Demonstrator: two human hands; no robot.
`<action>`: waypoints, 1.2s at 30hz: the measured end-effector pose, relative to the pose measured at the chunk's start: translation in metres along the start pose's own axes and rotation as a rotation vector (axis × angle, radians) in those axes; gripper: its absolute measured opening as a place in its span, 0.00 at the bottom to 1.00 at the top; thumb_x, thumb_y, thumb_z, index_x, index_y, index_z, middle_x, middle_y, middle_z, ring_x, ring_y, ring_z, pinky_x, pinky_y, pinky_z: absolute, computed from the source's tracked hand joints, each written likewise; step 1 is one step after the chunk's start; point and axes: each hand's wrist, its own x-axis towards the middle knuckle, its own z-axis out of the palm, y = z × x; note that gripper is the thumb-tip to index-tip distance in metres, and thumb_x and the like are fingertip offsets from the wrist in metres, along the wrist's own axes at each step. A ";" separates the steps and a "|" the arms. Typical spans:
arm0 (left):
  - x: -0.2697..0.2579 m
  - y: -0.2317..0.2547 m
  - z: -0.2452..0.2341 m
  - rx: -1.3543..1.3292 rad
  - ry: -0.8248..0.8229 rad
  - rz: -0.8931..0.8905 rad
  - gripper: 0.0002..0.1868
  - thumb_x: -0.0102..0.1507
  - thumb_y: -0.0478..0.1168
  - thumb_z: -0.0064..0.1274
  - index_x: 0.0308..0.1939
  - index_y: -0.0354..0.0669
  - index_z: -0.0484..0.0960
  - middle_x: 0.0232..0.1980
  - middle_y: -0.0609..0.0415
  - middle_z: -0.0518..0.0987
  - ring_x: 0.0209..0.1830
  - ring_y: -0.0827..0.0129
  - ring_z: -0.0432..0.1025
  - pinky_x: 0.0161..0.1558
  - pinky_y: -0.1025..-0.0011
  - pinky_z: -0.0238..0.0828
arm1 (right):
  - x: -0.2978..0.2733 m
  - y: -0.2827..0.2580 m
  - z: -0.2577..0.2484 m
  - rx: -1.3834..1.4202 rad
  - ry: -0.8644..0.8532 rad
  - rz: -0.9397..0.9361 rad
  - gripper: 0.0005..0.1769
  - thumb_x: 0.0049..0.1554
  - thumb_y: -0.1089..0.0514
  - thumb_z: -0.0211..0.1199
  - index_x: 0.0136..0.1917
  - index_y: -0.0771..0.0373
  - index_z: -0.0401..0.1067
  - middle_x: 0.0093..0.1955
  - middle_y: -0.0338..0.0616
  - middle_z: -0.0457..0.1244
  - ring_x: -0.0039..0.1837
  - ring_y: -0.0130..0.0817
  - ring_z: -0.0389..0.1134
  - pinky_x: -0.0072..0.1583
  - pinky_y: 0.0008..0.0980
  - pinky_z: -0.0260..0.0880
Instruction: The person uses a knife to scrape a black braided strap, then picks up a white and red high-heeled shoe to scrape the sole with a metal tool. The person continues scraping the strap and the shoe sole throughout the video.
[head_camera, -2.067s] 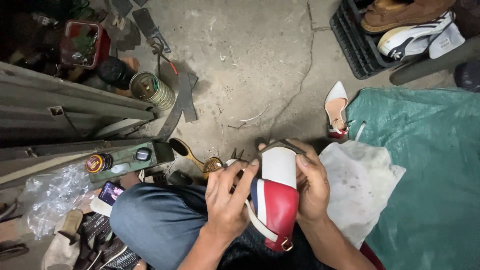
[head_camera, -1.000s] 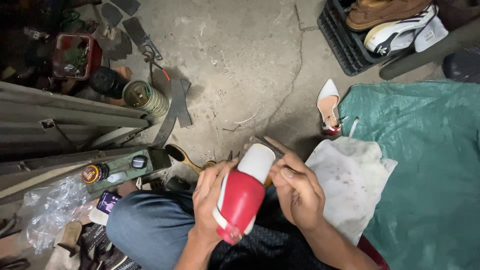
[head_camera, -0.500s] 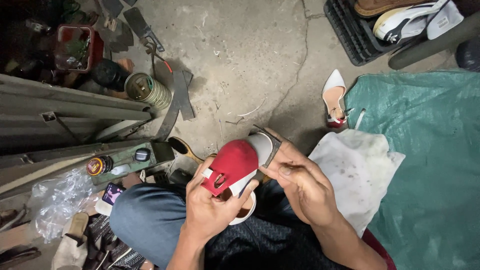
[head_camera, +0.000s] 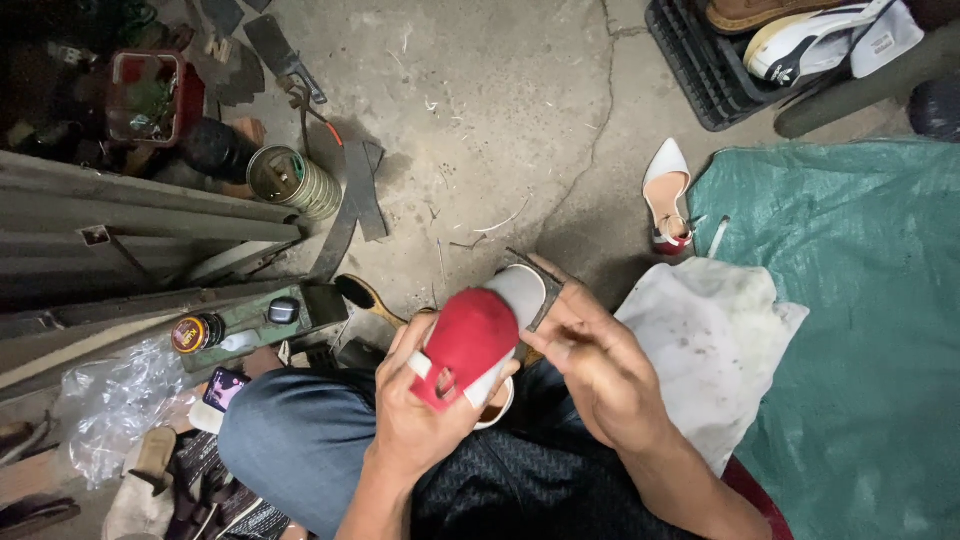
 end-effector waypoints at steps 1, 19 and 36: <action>-0.005 -0.006 0.001 0.018 -0.008 0.019 0.24 0.49 0.36 0.68 0.47 0.33 0.81 0.45 0.47 0.80 0.38 0.61 0.74 0.42 0.68 0.72 | 0.000 -0.001 0.003 -0.045 -0.061 -0.034 0.42 0.52 0.69 0.48 0.80 0.76 0.46 0.73 0.62 0.56 0.74 0.49 0.58 0.75 0.46 0.56; -0.022 -0.011 0.021 0.196 0.181 0.272 0.19 0.56 0.33 0.61 0.50 0.26 0.82 0.49 0.34 0.81 0.39 0.56 0.73 0.48 0.61 0.74 | -0.020 0.027 0.010 -0.323 -0.068 -0.263 0.66 0.44 0.69 0.72 0.82 0.61 0.30 0.78 0.62 0.52 0.75 0.47 0.59 0.74 0.43 0.61; -0.016 0.035 0.016 0.104 -0.066 0.180 0.36 0.53 0.45 0.74 0.58 0.26 0.76 0.55 0.39 0.79 0.45 0.57 0.74 0.55 0.55 0.63 | 0.005 0.026 -0.052 0.095 0.124 -0.088 0.35 0.58 0.63 0.60 0.77 0.61 0.54 0.59 0.64 0.66 0.63 0.52 0.71 0.64 0.46 0.74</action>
